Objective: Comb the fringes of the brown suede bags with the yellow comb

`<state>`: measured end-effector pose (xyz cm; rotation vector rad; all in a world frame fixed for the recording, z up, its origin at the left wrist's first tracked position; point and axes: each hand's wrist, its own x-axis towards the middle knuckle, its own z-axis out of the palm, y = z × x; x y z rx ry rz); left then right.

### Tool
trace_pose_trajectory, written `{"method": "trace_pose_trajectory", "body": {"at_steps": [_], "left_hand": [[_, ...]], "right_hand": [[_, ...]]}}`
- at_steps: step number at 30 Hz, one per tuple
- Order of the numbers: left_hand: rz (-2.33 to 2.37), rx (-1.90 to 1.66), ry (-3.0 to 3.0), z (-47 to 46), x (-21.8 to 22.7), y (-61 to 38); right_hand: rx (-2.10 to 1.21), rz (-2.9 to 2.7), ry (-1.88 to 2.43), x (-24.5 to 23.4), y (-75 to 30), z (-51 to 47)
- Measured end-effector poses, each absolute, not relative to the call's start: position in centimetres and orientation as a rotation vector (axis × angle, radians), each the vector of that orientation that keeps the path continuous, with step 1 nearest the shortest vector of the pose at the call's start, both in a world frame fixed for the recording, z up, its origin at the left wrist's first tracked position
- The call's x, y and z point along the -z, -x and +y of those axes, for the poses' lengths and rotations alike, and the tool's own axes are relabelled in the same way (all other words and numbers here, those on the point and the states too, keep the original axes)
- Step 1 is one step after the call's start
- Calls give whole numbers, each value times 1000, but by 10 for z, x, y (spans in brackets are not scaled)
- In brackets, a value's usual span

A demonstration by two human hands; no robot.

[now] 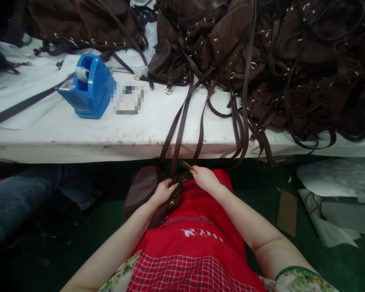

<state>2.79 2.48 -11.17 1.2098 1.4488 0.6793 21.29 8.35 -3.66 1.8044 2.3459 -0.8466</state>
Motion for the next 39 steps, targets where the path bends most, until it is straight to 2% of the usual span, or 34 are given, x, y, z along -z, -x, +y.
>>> {"method": "trace_pose_trajectory", "body": {"at_steps": [5,10,15,19,24,27,30,33,35,39], "left_hand": [[1481,-699,-1256,21,113,-29],[1494,-763,-1381,17,97,-32],[1246,-724,-1311,16,91,-29],[1227,-602,-1328,11,91,-33],[1153,-305,-1750,-4,70,-47],[1192,-364,-1920,-6,52,-39],[1553,-535,-2043,-4,37,-15],[2142,-428,-2000,-4,27,11],[2317,-279,-1919,-5,25,24],[2236,-161,-1851,-3,34,44]], "right_hand": [[725,2435,-1590,35,-196,44],[414,2359,-1482,38,-174,36],[328,2365,-1467,38,-176,49],[415,2328,-1500,49,-179,57],[521,2086,-1714,67,-192,87],[604,2149,-1760,70,-205,96],[961,2339,-1774,68,-210,88],[1208,2510,-1727,67,-200,73],[1185,2632,-1634,67,-187,66],[1006,2760,-1299,67,-156,59]]}}
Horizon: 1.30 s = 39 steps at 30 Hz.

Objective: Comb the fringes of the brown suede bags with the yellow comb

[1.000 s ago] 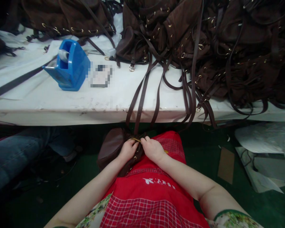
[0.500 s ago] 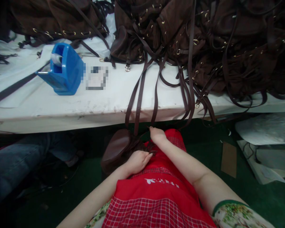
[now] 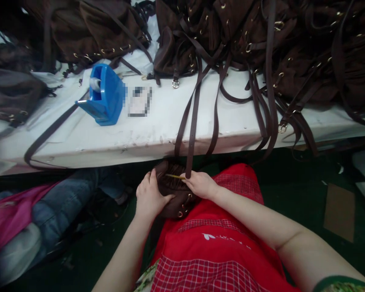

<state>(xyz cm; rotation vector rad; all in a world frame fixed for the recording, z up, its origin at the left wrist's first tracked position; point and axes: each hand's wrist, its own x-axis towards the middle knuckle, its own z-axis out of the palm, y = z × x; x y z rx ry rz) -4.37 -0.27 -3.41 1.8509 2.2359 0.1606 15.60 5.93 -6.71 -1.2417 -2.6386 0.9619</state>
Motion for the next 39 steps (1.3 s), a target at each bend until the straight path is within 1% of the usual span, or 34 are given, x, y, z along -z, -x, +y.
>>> {"method": "trace_pose_trajectory", "body": {"at_steps": [3,6,10,12,15,17,19,22,24,26,28,29,31,33,35,37,39], "left_hand": [[2213,-218,-1840,1,44,61],[2187,-322,-1783,6,46,78],[2048,-593,-1374,7,31,83],[1782,-755,-1025,4,23,76],[1352,-840,-550,-6,23,60],[1241,-846,-362,-13,34,53],[1255,-836,-297,-20,49,52],[1459,-766,-482,-26,64,66],[1699,-690,-794,-23,59,79],[1881,-619,-1243,-13,41,87],[1904,-524,-1692,3,19,83],[1889,-442,-1839,12,10,76],[1944,-216,-1911,29,0,56],[2092,-9,-1841,40,3,35],[2185,77,-1827,45,16,17],[2164,21,-1940,43,32,6],[2053,-114,-2121,40,46,2]], "right_hand": [[-868,-2873,1215,69,-137,62],[-706,-2929,1389,72,-126,66],[-546,-2871,1570,66,-132,57],[-555,-2835,1606,59,-144,48],[-620,-2738,1633,50,-161,38],[-686,-2603,1695,52,-167,40],[-809,-2440,1724,62,-166,46],[-1061,-2287,1598,79,-155,53],[-1147,-2263,1541,86,-146,52],[-1150,-2278,1538,88,-137,47],[-1117,-2299,1530,87,-131,41],[-1099,-2305,1517,86,-129,39],[-1057,-2295,1494,85,-128,36],[-1001,-2243,1502,84,-129,36],[-928,-2161,1539,84,-133,37],[-854,-2086,1582,85,-138,39],[-806,-2049,1603,86,-144,40]]}}
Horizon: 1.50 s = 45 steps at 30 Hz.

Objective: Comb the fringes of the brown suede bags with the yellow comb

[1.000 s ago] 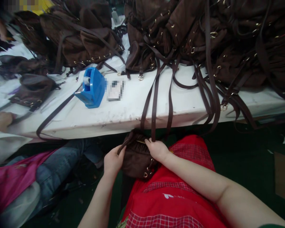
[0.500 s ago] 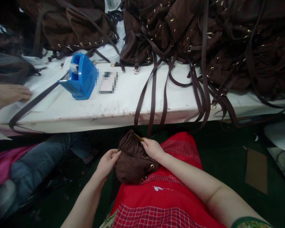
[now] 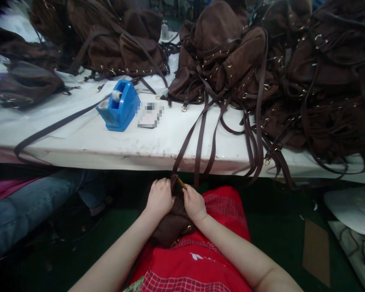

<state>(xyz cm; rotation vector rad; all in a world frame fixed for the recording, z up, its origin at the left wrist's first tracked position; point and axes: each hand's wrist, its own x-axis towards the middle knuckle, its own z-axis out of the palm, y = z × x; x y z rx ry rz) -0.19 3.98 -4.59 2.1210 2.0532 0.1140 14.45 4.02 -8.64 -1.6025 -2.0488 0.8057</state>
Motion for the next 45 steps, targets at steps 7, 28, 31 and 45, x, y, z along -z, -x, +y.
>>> {"method": "trace_pose_trajectory", "body": {"at_steps": [7,28,31,45], "left_hand": [[1599,-284,-2150,41,63,16],[1842,-229,-1638,26,69,35],[1841,-287,-1497,23,64,33],[2022,-459,-1894,-1,57,10]], "right_hand": [[-854,-2193,1634,79,-174,45],[-998,-2584,1276,37,-130,50],[-892,-2619,1437,46,-112,45],[-580,-2811,1648,72,-103,53]]}}
